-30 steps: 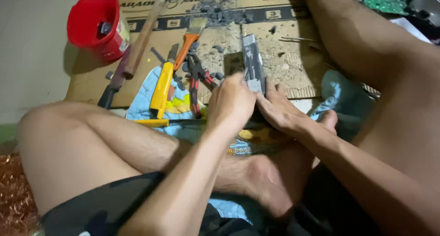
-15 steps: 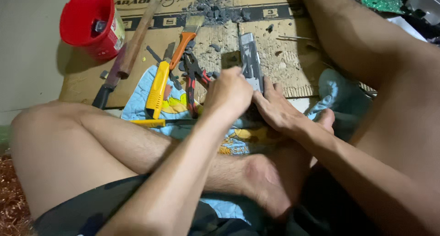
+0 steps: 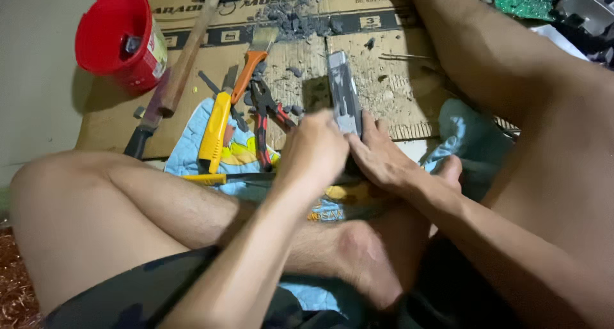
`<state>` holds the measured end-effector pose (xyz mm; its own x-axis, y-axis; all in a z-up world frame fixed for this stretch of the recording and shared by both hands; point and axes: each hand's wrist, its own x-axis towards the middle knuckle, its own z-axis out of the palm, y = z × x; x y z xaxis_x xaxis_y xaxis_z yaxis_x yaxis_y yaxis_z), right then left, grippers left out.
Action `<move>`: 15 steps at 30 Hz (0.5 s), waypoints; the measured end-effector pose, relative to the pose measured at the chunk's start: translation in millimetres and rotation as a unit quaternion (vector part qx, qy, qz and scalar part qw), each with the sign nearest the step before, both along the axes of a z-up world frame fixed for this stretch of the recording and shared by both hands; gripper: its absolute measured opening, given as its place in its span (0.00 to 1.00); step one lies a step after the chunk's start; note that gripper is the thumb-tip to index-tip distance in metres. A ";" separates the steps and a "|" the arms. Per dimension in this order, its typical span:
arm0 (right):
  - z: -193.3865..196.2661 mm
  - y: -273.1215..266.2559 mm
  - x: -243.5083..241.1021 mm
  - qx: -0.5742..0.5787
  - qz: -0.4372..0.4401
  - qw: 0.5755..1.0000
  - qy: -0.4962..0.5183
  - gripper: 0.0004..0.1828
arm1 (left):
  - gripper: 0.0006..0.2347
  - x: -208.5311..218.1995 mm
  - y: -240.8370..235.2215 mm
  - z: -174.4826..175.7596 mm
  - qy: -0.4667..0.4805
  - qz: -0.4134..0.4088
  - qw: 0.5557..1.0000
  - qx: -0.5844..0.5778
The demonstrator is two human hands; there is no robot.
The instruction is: The person sits on the floor and uses pliers to pry open the casing of a small electronic device. They remove the outer shell to reveal the internal circuit board and components, then continue to manipulate the device with their hands.
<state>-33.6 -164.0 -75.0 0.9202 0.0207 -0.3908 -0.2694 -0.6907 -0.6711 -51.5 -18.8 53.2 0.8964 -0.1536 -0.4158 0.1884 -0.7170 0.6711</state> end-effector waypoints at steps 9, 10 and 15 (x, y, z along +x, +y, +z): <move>10.8 -1.1 -11.2 -0.037 -0.012 0.999 -0.004 0.42 | 0.20 24.3 -8.8 -42.7 -0.017 0.018 0.999 -0.044; 18.3 4.2 -14.8 -0.038 -0.017 0.999 -0.002 0.42 | 0.20 19.8 -7.6 -35.0 -0.015 0.013 0.999 -0.045; 8.6 3.3 -2.8 0.005 -0.017 1.000 -0.015 0.48 | 0.21 -13.8 -3.1 3.2 -0.004 0.006 1.000 0.004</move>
<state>-36.4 -160.7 -66.4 0.9321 -0.0064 -0.3621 -0.2712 -0.6750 -0.6862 -65.4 -21.8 56.3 0.9013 -0.1400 -0.4100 0.1913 -0.7204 0.6667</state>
